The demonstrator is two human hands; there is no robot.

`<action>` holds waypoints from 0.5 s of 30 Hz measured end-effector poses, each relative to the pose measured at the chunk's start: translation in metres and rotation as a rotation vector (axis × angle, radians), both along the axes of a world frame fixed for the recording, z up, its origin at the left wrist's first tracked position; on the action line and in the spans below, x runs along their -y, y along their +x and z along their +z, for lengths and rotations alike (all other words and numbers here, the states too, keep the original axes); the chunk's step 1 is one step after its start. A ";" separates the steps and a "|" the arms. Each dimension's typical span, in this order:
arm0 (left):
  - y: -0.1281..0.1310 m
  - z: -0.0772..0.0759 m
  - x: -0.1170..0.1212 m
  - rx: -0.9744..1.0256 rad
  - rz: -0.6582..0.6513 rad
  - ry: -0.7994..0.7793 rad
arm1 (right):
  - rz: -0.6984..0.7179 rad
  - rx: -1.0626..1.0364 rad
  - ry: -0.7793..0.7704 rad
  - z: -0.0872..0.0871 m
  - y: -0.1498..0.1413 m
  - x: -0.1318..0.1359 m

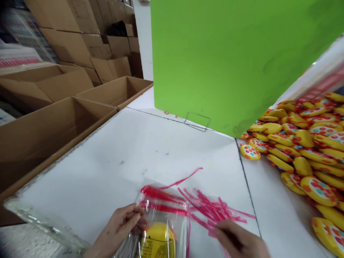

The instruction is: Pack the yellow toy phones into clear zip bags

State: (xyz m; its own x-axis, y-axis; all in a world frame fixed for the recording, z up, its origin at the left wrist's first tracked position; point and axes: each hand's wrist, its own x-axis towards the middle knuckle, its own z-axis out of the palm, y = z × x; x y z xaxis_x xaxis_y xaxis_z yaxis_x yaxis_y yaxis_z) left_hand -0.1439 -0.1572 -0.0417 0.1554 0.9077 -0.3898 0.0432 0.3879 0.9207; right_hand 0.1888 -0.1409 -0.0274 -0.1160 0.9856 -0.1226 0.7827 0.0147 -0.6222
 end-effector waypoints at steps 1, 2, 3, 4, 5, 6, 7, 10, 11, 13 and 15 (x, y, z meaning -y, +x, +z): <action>0.000 -0.001 0.000 -0.003 0.006 0.004 | 0.035 -0.069 -0.047 0.002 -0.024 -0.003; 0.000 -0.001 0.001 -0.004 0.013 0.007 | 0.072 -0.134 -0.108 0.003 -0.048 -0.007; 0.000 -0.002 0.001 -0.004 0.020 0.009 | 0.102 -0.195 -0.161 0.003 -0.069 -0.011; -0.001 -0.002 0.001 0.001 0.021 0.010 | 0.110 -0.258 -0.195 0.002 -0.087 -0.015; -0.001 -0.002 0.001 0.008 0.019 0.014 | 0.113 -0.324 -0.236 0.000 -0.101 -0.019; -0.001 -0.002 0.001 0.015 0.016 0.015 | 0.110 -0.383 -0.269 -0.003 -0.109 -0.022; -0.001 -0.001 0.001 0.023 0.015 0.013 | 0.105 -0.433 -0.297 -0.006 -0.114 -0.024; -0.002 -0.001 0.003 0.076 0.032 -0.028 | 0.114 -0.502 -0.335 -0.014 -0.111 -0.027; -0.002 -0.001 0.003 0.107 0.044 -0.048 | 0.120 -0.505 -0.335 -0.015 -0.108 -0.026; -0.004 -0.001 0.004 0.174 0.059 -0.076 | 0.126 -0.523 -0.325 -0.015 -0.102 -0.024; -0.005 -0.002 0.004 0.209 0.066 -0.095 | 0.134 -0.527 -0.301 -0.012 -0.100 -0.020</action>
State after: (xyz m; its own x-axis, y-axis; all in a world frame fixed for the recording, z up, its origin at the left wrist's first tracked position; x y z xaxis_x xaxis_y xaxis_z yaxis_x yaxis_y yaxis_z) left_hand -0.1491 -0.1615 -0.0435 0.1828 0.8796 -0.4392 -0.1728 0.4685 0.8664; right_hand 0.0891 -0.1207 -0.0395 -0.3572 0.8894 -0.2852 0.3727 -0.1442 -0.9167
